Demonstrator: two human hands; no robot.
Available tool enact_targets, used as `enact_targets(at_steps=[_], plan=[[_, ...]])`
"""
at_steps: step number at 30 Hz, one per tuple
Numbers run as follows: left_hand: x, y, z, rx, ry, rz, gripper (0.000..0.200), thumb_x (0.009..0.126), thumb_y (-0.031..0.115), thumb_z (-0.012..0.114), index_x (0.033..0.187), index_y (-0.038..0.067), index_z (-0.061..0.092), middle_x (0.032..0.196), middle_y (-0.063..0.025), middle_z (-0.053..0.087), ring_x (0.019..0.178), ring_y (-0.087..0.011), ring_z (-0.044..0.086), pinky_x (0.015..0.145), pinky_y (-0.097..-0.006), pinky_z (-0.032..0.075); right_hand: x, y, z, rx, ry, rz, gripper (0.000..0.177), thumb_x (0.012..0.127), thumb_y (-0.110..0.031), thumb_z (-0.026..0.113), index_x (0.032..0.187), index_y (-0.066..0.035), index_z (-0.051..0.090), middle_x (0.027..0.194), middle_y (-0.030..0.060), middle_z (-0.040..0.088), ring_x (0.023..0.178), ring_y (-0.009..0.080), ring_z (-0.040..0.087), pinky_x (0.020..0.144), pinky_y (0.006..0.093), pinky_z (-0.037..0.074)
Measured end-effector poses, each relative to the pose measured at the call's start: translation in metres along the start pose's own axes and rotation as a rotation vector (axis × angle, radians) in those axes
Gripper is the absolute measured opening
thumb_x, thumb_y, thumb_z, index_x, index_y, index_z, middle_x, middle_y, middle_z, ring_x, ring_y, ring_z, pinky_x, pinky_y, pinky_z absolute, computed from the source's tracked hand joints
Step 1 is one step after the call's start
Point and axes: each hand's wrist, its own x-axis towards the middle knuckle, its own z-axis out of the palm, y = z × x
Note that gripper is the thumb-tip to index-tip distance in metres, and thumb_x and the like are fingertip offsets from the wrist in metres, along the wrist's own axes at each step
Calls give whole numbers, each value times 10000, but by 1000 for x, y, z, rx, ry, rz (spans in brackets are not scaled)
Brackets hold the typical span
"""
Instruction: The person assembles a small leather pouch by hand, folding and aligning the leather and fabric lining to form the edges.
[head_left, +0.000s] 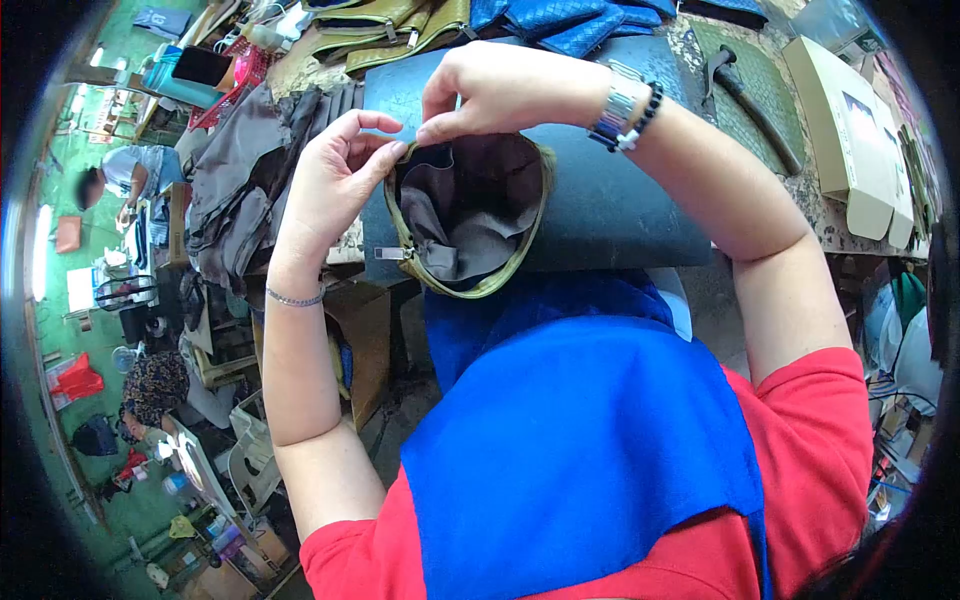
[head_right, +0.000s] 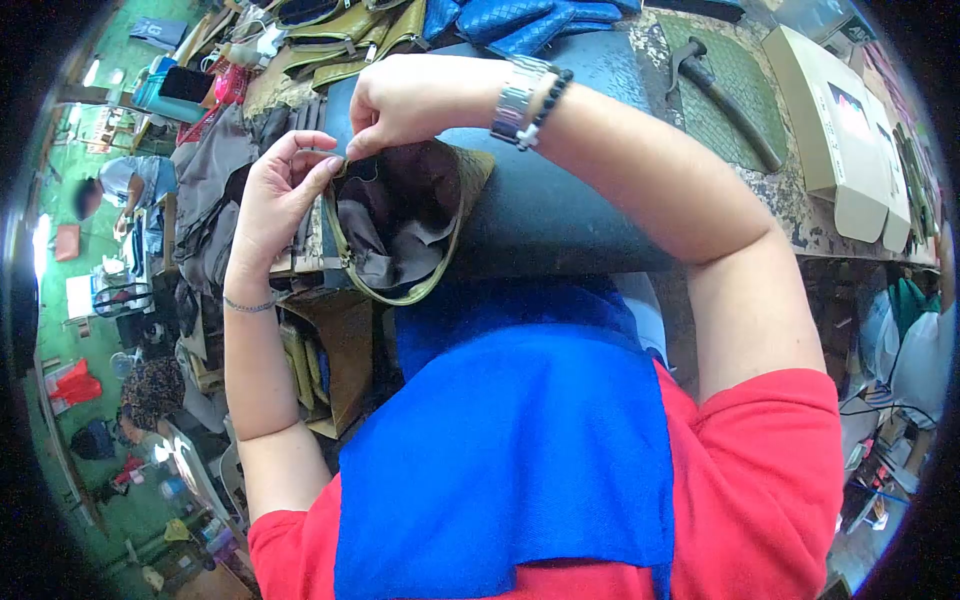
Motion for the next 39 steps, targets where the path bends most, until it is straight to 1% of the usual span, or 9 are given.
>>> enact_targets(at_steps=[3,7,12,18,22,25,31,36,39], plan=[[-8,5,0,175,17,-3,209,909,47,680,1105,23,613,902,-13,687,852,-51,621,787,-206,499,7,-5,-5,-59,-83,-45,306,875,-336,700,913,-35,735,786,123,714,729,227,681,695,349,524],[-6,0,-3,-39,-4,-49,272,864,23,719,1114,36,613,927,-27,690,838,-69,637,757,-219,518,14,-11,-10,-89,-168,-4,201,837,-245,730,888,-51,742,768,115,713,677,246,675,635,355,521],[3,1,8,33,-2,-9,201,871,35,722,1035,32,606,867,4,648,775,-49,599,737,-195,496,16,-10,-2,-269,-39,-140,170,764,-187,754,783,-27,698,698,125,683,649,243,671,610,357,520],[11,-21,19,-90,64,85,165,902,30,692,1000,63,564,910,23,612,833,-36,568,771,-184,464,5,11,3,101,-10,39,297,904,-306,692,989,-24,724,800,98,705,757,159,665,701,310,519],[11,-16,25,32,92,134,139,908,18,650,1018,44,570,898,23,624,769,-34,539,704,-191,448,-34,14,-4,279,61,56,452,929,-366,676,1181,8,656,1068,91,700,932,157,656,831,297,519],[12,-16,26,121,70,165,99,904,15,623,1002,26,627,860,10,639,744,-53,544,691,-218,457,-52,8,-1,266,82,99,414,882,-283,713,1164,15,661,1045,116,713,968,170,676,848,310,542],[13,-15,32,108,98,287,87,883,51,654,937,-1,700,894,-41,683,846,-102,629,796,-239,495,-42,7,8,157,184,83,306,879,-195,666,1085,30,685,911,130,733,839,158,698,770,304,556],[3,-7,40,273,183,390,189,805,146,806,879,-9,726,942,-82,696,908,-149,648,854,-270,495,-37,9,8,85,219,60,272,897,-211,681,1028,24,716,830,121,732,766,144,689,737,293,550],[3,-18,39,128,205,309,155,824,126,786,863,-12,727,949,-92,699,907,-156,645,855,-272,490,-37,13,8,118,206,70,268,907,-216,691,1034,18,725,824,100,735,751,123,677,730,284,547]])
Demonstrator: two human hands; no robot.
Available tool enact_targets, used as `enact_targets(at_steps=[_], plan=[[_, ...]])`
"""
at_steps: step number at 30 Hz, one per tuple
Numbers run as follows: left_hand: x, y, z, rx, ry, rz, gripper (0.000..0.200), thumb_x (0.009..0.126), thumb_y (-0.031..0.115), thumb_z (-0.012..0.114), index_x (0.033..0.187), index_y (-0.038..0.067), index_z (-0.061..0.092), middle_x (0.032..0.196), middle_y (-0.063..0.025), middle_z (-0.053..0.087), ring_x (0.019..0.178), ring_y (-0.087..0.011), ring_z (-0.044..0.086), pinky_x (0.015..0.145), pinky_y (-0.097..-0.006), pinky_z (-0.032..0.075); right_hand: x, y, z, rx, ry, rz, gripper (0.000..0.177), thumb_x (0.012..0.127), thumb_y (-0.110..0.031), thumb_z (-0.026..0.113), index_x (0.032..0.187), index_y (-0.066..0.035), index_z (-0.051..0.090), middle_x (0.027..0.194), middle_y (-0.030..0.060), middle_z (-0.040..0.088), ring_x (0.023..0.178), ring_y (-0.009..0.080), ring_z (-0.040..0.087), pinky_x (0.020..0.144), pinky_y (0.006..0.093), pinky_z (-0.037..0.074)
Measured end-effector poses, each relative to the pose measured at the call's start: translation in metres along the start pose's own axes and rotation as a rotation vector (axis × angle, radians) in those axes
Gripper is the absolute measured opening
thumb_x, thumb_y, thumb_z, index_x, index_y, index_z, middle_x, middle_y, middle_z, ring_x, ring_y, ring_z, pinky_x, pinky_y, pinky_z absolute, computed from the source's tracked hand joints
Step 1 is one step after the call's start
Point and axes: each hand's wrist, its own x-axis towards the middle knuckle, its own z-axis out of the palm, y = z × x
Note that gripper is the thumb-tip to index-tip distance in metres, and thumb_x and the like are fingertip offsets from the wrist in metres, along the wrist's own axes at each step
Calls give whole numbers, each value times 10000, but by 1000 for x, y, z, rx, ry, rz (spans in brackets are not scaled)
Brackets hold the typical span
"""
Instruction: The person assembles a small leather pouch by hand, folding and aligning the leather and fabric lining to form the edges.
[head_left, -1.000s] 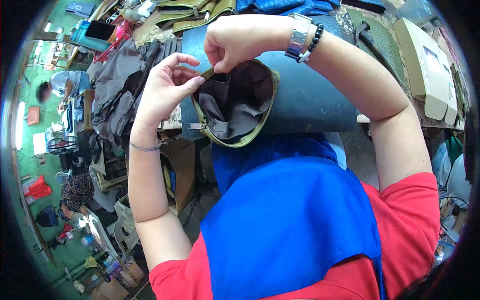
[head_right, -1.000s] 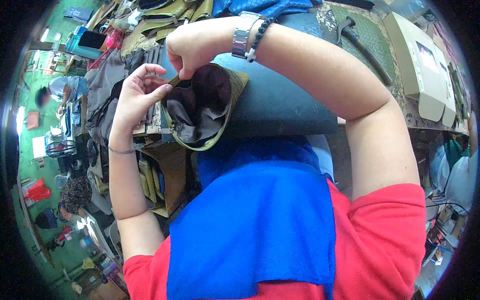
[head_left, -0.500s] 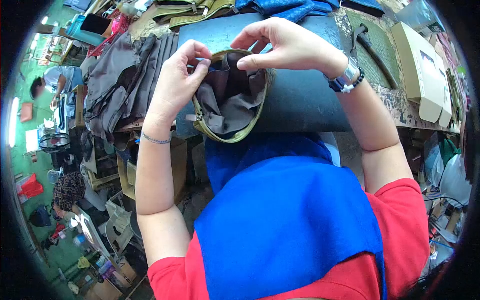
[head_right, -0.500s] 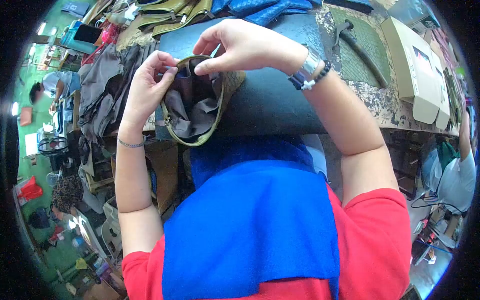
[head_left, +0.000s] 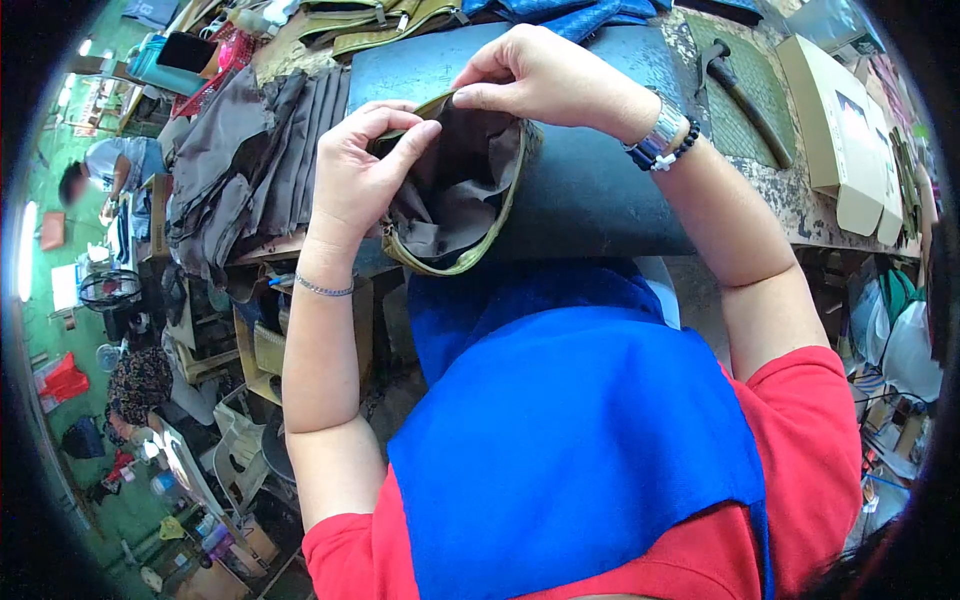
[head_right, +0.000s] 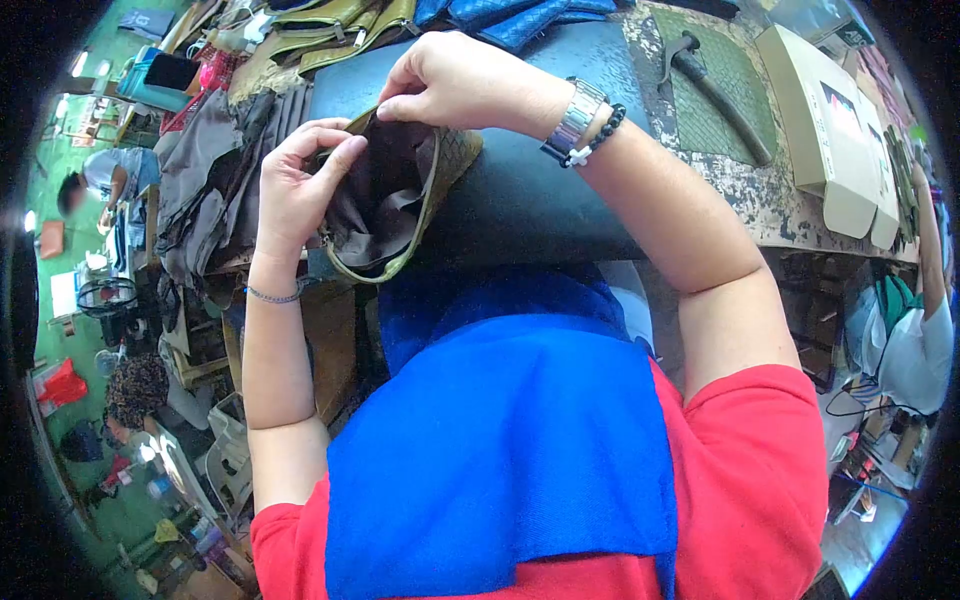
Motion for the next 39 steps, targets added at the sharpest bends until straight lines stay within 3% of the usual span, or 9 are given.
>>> enact_targets(at_steps=[4,13,16,22,25,28,29,33,39], plan=[[-3,-4,-2,-154,12,-143,128,843,109,769,862,-11,728,919,-59,707,868,-106,623,816,-255,486,3,6,-2,62,-41,35,261,919,-210,695,1042,17,729,827,72,736,737,100,662,725,269,544],[-3,-7,2,-239,28,-224,136,855,133,764,847,1,729,797,18,678,721,-40,564,685,-203,465,7,4,-2,-2,-75,8,253,919,-208,684,995,32,714,789,62,711,722,98,649,705,258,541],[-2,-4,2,-185,6,-277,108,876,84,738,860,-22,718,905,-21,699,794,-53,588,757,-205,467,9,-2,-3,-65,-116,11,245,918,-207,676,970,31,704,771,60,694,705,97,633,685,260,535],[-2,-1,3,-148,0,-256,111,882,92,736,860,-15,716,893,-3,689,792,-42,577,746,-198,459,15,-2,-1,0,-175,-37,261,923,-232,691,963,26,705,745,50,679,678,88,604,645,252,515],[-2,-1,1,-173,2,-161,148,849,144,767,832,3,725,844,-23,702,750,-71,611,716,-224,487,19,4,-3,16,-185,-58,271,922,-244,702,964,24,709,736,43,680,668,77,597,639,246,511],[-4,11,-6,152,23,133,147,832,137,770,838,-4,726,931,-109,724,842,-169,680,791,-279,514,19,9,-5,33,-171,-35,272,921,-245,707,966,23,713,734,37,684,665,69,600,642,246,514],[-6,18,-10,155,2,103,145,815,129,775,846,-5,729,1004,-168,719,932,-243,700,851,-315,518,18,10,-6,41,-163,-23,270,921,-243,707,966,23,714,734,34,685,665,67,603,643,247,515],[-12,13,-16,171,34,85,137,825,118,766,863,-9,731,1037,-163,723,939,-206,693,865,-298,511,13,11,-8,94,-163,48,257,925,-234,703,992,14,716,762,18,694,686,65,626,664,240,532],[-17,-3,-8,-147,103,-104,153,892,121,702,884,-30,724,1061,-147,721,980,-163,657,899,-285,490,14,15,-6,114,-158,62,254,928,-239,701,989,7,714,770,12,692,688,59,620,654,237,530]])
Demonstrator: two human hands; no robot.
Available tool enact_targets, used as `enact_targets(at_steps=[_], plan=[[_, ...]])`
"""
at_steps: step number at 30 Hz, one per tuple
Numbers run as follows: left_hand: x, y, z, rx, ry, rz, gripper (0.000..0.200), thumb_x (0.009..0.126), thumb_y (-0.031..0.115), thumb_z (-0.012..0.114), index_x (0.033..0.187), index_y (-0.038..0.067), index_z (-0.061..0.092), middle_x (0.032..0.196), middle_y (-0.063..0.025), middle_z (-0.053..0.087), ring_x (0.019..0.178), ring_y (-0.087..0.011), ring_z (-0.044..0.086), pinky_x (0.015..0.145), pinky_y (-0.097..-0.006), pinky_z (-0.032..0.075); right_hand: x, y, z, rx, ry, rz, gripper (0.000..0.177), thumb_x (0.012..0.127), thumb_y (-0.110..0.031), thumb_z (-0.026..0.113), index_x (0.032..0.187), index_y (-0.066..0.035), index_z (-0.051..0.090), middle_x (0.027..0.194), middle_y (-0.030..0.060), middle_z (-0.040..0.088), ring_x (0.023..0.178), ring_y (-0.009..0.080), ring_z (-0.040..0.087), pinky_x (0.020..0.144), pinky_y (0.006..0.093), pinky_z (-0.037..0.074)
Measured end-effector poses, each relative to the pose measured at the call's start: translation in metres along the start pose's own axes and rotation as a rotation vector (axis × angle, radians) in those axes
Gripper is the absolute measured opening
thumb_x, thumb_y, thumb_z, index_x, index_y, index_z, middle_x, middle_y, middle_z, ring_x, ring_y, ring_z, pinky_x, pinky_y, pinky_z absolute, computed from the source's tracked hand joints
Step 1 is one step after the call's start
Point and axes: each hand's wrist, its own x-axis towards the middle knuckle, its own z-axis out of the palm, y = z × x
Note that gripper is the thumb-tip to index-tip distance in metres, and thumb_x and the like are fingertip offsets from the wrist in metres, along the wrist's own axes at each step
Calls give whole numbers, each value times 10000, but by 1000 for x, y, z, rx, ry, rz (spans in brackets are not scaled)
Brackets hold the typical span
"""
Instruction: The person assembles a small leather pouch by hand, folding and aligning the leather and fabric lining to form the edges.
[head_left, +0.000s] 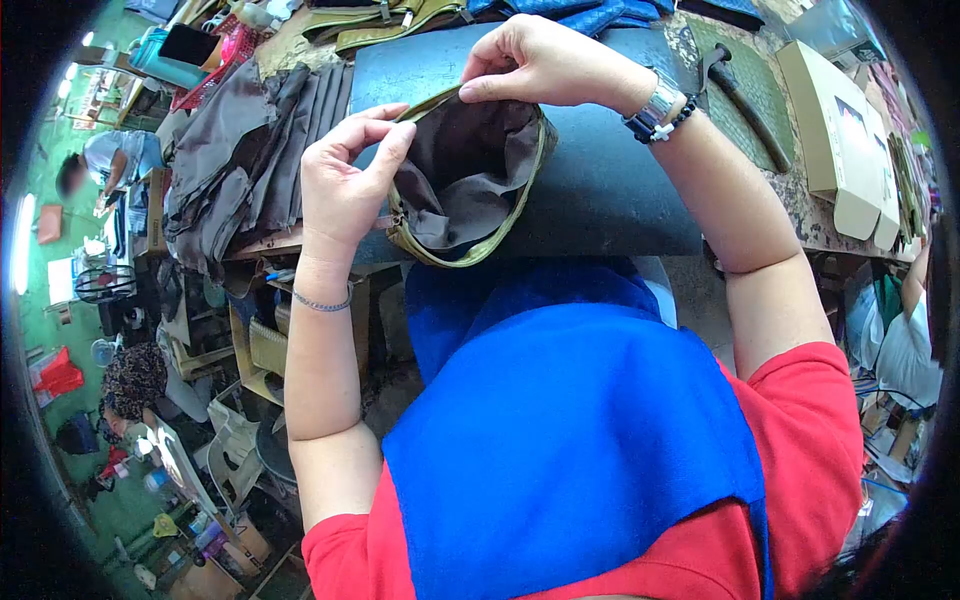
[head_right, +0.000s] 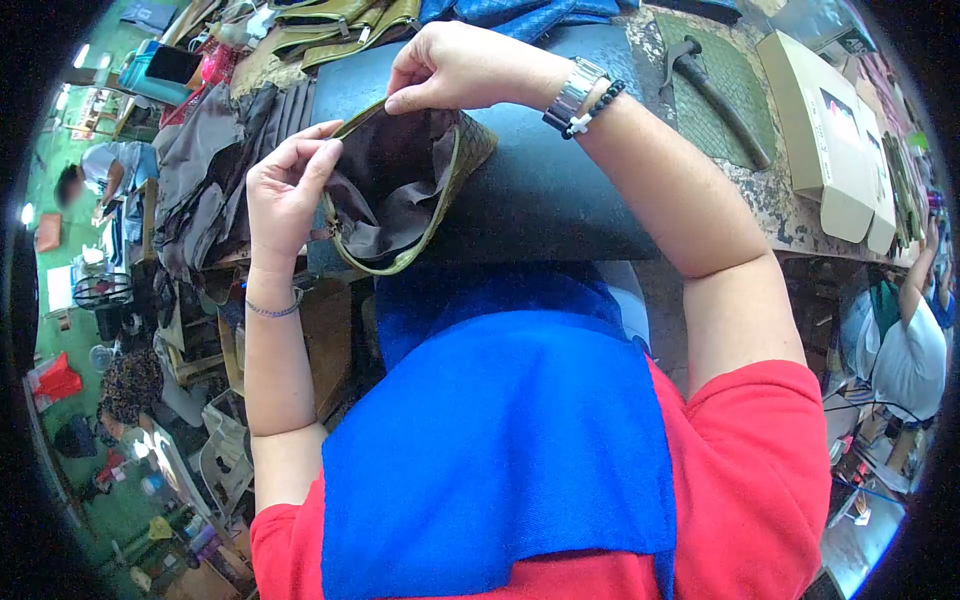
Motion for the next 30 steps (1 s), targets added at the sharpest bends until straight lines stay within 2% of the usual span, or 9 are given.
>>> enact_targets(at_steps=[4,8,12,16,19,22,25,28,30], plan=[[8,7,-11,-181,-116,-121,182,958,71,570,965,-29,723,1049,-101,715,985,-120,627,920,-259,469,-2,-1,-1,-47,11,-49,250,933,-250,693,986,-6,715,767,2,685,680,53,609,642,232,522],[20,8,-29,-151,-312,-272,172,947,63,601,1037,-16,724,1027,-39,707,928,-76,613,880,-234,478,-5,-7,-2,-27,-8,-7,256,932,-257,694,988,-9,715,757,-2,678,674,53,598,641,233,514],[34,5,-38,-75,-432,-302,217,928,99,657,1112,-4,711,998,-13,710,876,-60,621,841,-225,498,-6,-8,0,36,-11,28,266,929,-265,697,996,-8,714,755,4,675,684,59,594,654,238,511],[38,15,-43,-173,-518,-413,230,923,98,658,1134,21,711,994,-2,702,850,-43,608,795,-208,504,-5,-3,-1,-15,-13,-34,266,932,-266,693,993,-8,712,776,11,685,710,67,605,680,246,515],[40,13,-47,-172,-531,-474,198,901,61,661,1090,16,700,949,19,677,831,-37,596,756,-198,495,-5,-5,-1,22,-37,-20,267,932,-266,693,989,-6,711,785,19,691,720,76,613,695,249,517],[41,9,-33,-40,-455,-306,140,874,17,656,1013,16,664,896,38,639,810,-34,583,723,-196,480,-5,-5,3,-37,-11,-48,267,929,-264,695,988,-4,709,784,30,694,718,81,619,696,250,520],[28,11,-13,144,-247,-167,105,864,-17,640,962,14,618,868,20,618,793,-39,572,703,-198,469,-5,-10,2,-119,16,-30,262,927,-257,698,989,-3,709,784,43,696,721,88,628,695,254,525],[24,-3,-17,54,-265,-182,117,877,-26,635,988,3,655,895,11,647,810,-42,583,716,-206,482,-7,-12,-1,-78,8,18,257,925,-253,697,986,-4,711,787,51,698,723,96,636,697,262,534],[20,0,-20,-30,-273,-281,135,895,-18,633,1021,-4,680,920,4,669,825,-44,590,729,-207,487,-4,-5,0,-50,4,8,255,924,-252,698,983,-4,713,786,52,698,714,100,639,691,265,539]])
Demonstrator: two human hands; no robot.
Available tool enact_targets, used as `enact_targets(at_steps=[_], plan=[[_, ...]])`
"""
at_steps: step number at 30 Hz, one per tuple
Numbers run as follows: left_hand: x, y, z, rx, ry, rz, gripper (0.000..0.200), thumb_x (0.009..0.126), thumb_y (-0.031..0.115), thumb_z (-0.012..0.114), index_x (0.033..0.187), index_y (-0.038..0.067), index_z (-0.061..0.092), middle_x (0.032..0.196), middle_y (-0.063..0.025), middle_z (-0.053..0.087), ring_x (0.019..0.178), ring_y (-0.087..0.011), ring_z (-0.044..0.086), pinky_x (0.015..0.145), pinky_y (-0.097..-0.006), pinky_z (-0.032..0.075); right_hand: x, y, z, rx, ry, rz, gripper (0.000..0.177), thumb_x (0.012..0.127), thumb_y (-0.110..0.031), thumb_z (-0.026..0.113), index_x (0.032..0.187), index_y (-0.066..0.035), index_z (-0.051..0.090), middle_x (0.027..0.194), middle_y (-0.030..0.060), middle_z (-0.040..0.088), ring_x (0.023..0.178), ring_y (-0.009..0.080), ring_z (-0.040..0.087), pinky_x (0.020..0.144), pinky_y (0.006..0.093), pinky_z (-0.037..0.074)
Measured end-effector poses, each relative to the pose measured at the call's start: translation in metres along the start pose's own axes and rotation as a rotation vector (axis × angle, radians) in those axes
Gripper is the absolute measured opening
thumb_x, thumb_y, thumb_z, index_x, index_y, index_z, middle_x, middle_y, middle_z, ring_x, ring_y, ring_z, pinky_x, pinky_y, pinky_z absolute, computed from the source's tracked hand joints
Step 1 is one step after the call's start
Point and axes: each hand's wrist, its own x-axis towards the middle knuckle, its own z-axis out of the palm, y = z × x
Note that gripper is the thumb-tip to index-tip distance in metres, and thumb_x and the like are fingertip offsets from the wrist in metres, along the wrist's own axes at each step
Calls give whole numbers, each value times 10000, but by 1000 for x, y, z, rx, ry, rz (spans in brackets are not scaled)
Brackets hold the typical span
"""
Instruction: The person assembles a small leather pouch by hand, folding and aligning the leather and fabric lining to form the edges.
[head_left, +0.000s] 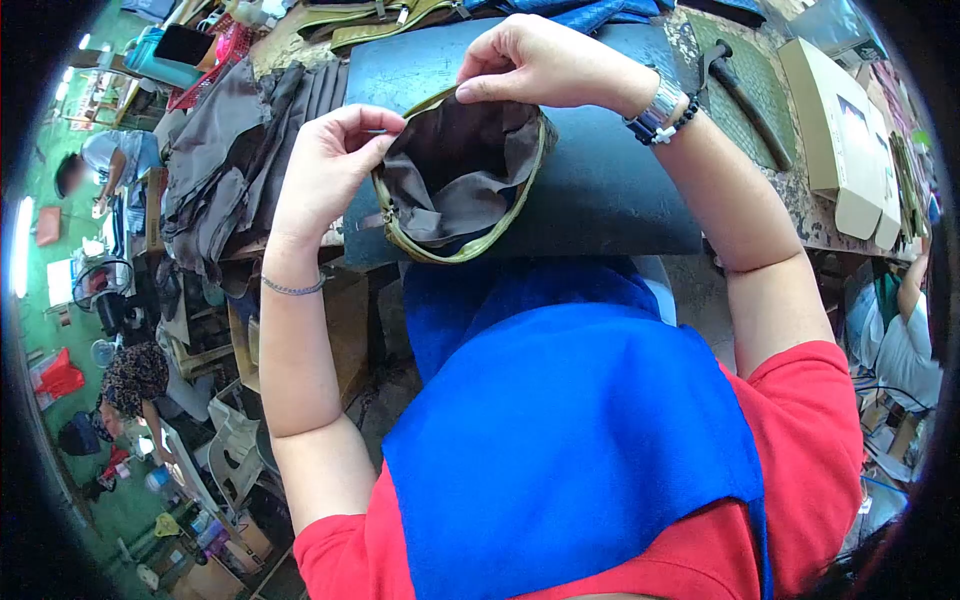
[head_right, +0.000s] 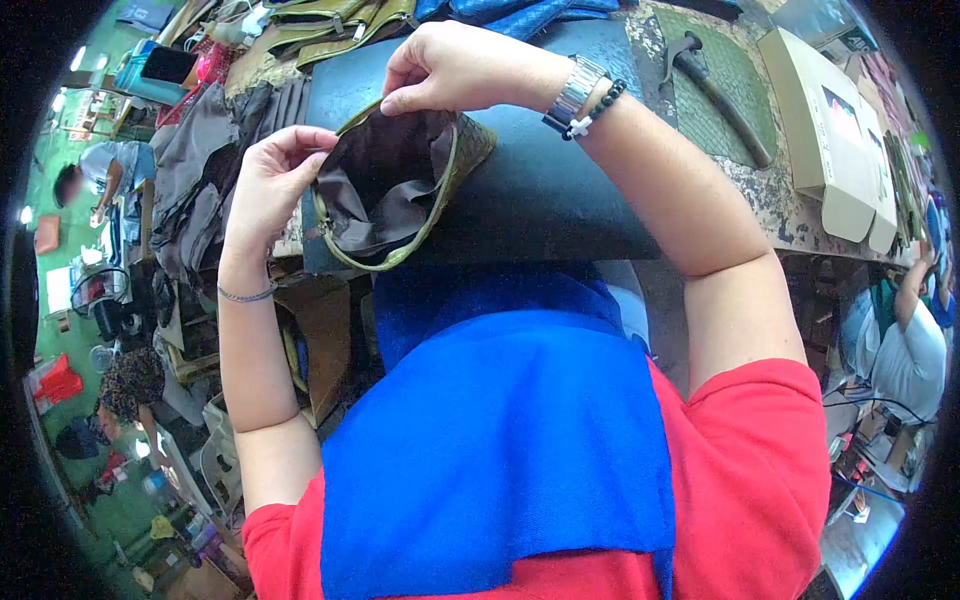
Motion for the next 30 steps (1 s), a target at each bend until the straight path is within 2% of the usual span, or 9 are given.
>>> enact_targets(at_steps=[3,9,11,17,18,22,25,28,30], plan=[[-4,0,0,-172,-10,-61,164,933,39,643,1078,-9,703,958,-12,694,856,-44,602,769,-197,486,3,6,0,-35,18,-77,262,925,-257,697,983,-2,714,783,49,696,708,103,638,689,265,541],[-6,4,-2,-314,-51,-84,247,939,94,664,1177,27,658,969,8,690,867,-32,601,785,-183,473,-1,-3,-1,82,-53,70,262,927,-259,697,994,-7,712,777,17,683,733,80,623,698,261,531],[-7,4,-9,-295,-102,-117,282,936,118,674,1208,51,640,970,29,685,854,-17,593,766,-171,463,-1,3,-1,55,-33,-17,258,928,-255,697,1002,-8,709,777,8,678,719,69,613,678,251,530],[-7,-2,-10,-447,-78,-296,306,922,191,703,1202,88,634,936,73,672,814,15,570,718,-143,429,-5,-1,-1,105,-41,-14,247,938,-246,685,1014,-11,704,795,7,686,694,56,604,636,229,528],[-7,3,-4,-423,-21,-312,290,909,159,708,1182,90,639,925,57,676,808,2,578,727,-158,440,-6,-4,0,102,-41,4,248,938,-246,685,1010,-10,703,797,9,689,700,57,608,642,230,528],[0,1,-1,-263,-4,-72,243,879,59,699,1112,69,633,911,9,682,794,-26,594,723,-183,456,-6,-6,-1,26,-15,-39,260,932,-259,690,992,-6,701,796,22,695,726,71,620,675,244,523],[1,6,4,-52,31,14,219,873,51,710,1075,54,624,894,4,678,801,-32,591,711,-185,460,-7,-3,-2,-11,6,-70,261,932,-260,690,992,-7,701,794,26,695,725,72,617,678,248,521],[0,6,12,-5,100,82,178,869,36,704,1028,48,624,887,6,667,792,-35,583,694,-182,458,-8,-6,-4,11,-14,-43,261,934,-261,688,991,-6,701,792,24,693,722,71,613,676,249,519],[0,5,15,-96,121,75,162,868,33,703,1010,45,626,890,4,661,786,-33,578,697,-178,459,-7,-6,-4,22,-32,-30,266,934,-265,689,988,-5,701,788,22,689,722,70,611,675,249,519]])
